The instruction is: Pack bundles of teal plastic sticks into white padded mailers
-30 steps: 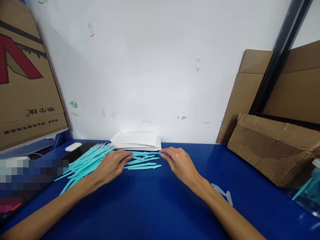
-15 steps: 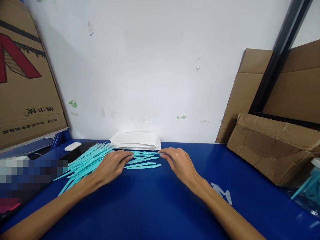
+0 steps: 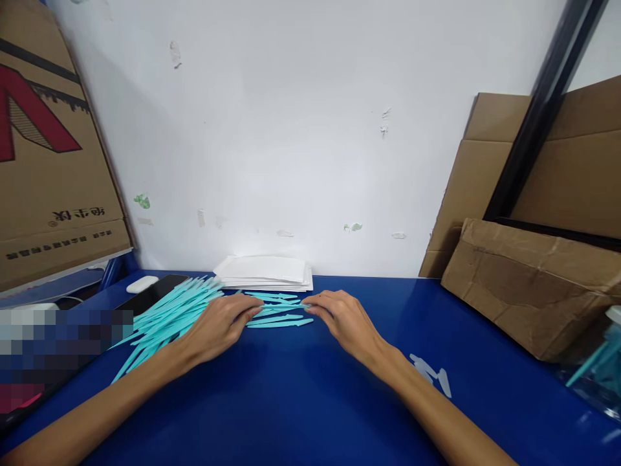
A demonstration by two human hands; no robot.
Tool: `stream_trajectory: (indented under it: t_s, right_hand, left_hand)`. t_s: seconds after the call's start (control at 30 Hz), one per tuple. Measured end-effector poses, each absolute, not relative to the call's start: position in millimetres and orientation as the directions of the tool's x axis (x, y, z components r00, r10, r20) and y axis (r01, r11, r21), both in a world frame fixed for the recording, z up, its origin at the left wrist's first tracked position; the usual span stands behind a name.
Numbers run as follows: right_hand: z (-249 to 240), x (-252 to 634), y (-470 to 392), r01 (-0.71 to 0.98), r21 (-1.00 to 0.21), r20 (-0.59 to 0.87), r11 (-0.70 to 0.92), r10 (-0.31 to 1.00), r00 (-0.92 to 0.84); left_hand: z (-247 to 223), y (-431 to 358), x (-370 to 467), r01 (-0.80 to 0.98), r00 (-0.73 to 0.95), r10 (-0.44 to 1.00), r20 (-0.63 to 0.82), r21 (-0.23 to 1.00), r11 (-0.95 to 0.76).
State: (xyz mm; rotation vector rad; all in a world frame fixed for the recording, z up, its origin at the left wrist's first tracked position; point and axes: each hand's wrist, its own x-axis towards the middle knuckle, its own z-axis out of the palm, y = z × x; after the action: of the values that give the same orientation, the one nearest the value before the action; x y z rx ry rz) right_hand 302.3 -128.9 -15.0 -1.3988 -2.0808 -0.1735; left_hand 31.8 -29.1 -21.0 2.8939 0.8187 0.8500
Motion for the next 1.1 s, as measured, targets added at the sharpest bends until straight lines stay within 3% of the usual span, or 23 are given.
stream_trajectory:
  t_s: [0.3, 0.5, 0.6, 0.7, 0.83, 0.9, 1.1]
  right_hand:
    - [-19, 296, -132, 0.846, -0.281, 0.567, 0.454, 0.789, -0.235]
    - [-24, 276, -134, 0.828, -0.262, 0.513, 0.495, 0.798, -0.315]
    - [-23, 273, -136, 0.84, -0.278, 0.52, 0.465, 0.809, -0.276]
    - [-18, 281, -137, 0.841, -0.336, 0.576, 0.424, 0.799, -0.173]
    - [-13, 291, -136, 0.837, -0.352, 0.608, 0.418, 0.782, -0.134]
    - [-13, 291, -135, 0.84, -0.338, 0.604, 0.424, 0.782, -0.152]
    - [-16, 289, -134, 0.845, -0.28, 0.578, 0.456, 0.783, -0.231]
  left_hand:
    - [-18, -40, 35, 0.467, 0.714, 0.476, 0.513, 0.158, -0.87]
    - [-18, -55, 47, 0.376, 0.845, 0.336, 0.415, -0.015, -0.927]
    - [-9, -51, 44, 0.46, 0.831, 0.385, 0.401, -0.107, -0.882]
    - [11, -31, 25, 0.686, 0.691, 0.569, 0.446, -0.158, -0.71]
    - [34, 8, -23, 0.937, 0.323, 0.805, 0.498, -0.051, -0.345]
    - [36, 26, -47, 0.978, 0.191, 0.889, 0.417, -0.007, -0.206]
    - [24, 47, -82, 0.996, 0.085, 0.964, 0.253, -0.007, -0.086]
